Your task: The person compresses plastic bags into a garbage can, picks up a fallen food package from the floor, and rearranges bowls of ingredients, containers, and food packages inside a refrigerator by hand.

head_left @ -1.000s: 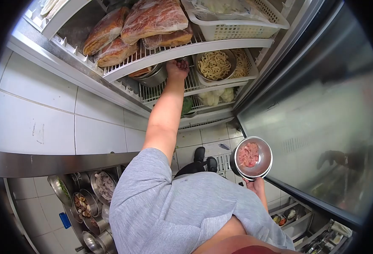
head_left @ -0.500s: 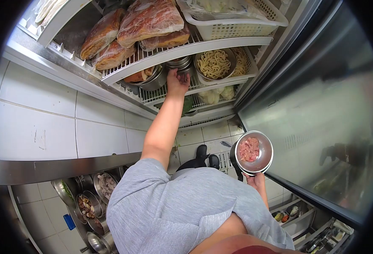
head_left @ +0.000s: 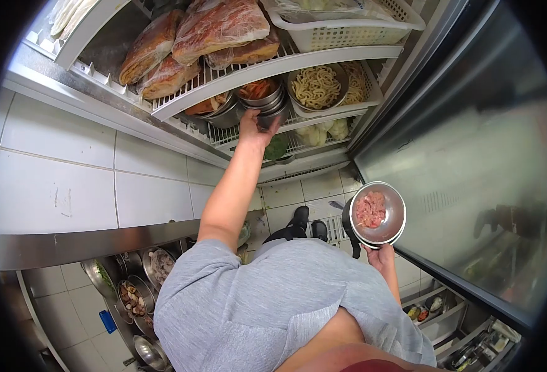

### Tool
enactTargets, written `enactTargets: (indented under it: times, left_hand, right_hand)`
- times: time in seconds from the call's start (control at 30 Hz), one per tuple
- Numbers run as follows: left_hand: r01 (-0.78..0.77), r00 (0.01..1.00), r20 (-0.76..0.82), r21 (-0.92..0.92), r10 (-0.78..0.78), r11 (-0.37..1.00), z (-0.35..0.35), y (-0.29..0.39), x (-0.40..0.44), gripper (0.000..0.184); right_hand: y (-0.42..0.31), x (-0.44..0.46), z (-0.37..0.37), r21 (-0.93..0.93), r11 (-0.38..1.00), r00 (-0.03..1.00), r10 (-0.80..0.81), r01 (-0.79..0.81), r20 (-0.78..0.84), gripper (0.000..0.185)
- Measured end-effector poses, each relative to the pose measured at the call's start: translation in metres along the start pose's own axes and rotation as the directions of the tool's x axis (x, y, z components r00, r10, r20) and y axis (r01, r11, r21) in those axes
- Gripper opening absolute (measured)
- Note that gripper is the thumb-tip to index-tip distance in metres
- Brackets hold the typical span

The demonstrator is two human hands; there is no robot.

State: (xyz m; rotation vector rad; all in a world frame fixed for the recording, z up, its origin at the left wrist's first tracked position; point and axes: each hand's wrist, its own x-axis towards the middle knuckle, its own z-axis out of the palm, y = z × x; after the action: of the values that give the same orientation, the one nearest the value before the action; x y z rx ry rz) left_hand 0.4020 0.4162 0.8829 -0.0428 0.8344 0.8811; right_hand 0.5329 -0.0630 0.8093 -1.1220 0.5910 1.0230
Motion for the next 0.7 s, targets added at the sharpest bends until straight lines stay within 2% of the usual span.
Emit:
enactTargets:
  times: [0.1,0.23,0.33,0.4,0.53,0.6,0.63,0.7]
  left_hand:
    - [0.011,0.995,-0.095,0.025,-0.009,1.000,0.007,0.004,-0.006,0.029]
    - [0.006,0.995,-0.098,0.006,-0.006,1.000,0.012,0.009,-0.015,0.028]
    - [0.067,0.991,-0.111,-0.031,-0.070,0.997,0.016,0.011,-0.024,0.027]
    - [0.080,0.996,-0.048,-0.002,-0.080,0.997,0.016,0.008,-0.030,0.027]
    - [-0.003,0.990,-0.143,0.065,0.012,0.998,0.020,0.005,-0.041,0.029]
    - [0.030,0.997,-0.079,0.217,-0.012,0.976,0.013,0.005,-0.032,0.032]
    - [0.024,0.997,-0.078,0.215,-0.007,0.976,0.007,0.005,-0.024,0.032]
    - [-0.063,0.997,0.058,0.333,0.046,0.941,-0.004,0.001,-0.011,0.052]
  right_hand:
    - [-0.004,0.000,-0.003,-0.008,1.000,1.000,0.021,-0.020,0.020,0.034]
    - [-0.006,0.000,0.002,-0.008,1.000,0.999,-0.004,0.004,0.034,0.034]
    - [-0.007,0.000,0.003,-0.013,1.000,0.999,-0.015,0.015,0.037,0.033]
    - [-0.008,0.001,0.003,-0.034,0.999,1.000,-0.010,0.011,0.029,0.033]
    - [-0.009,0.006,-0.001,-0.073,0.997,0.998,0.026,-0.021,0.063,0.034]
    - [-0.010,0.010,0.003,-0.065,0.997,0.998,0.037,-0.034,0.052,0.034]
    - [-0.010,0.012,0.004,-0.067,0.997,0.998,0.038,-0.034,0.057,0.034]
    - [-0.012,0.013,0.005,-0.119,0.992,0.994,0.050,-0.038,0.102,0.035]
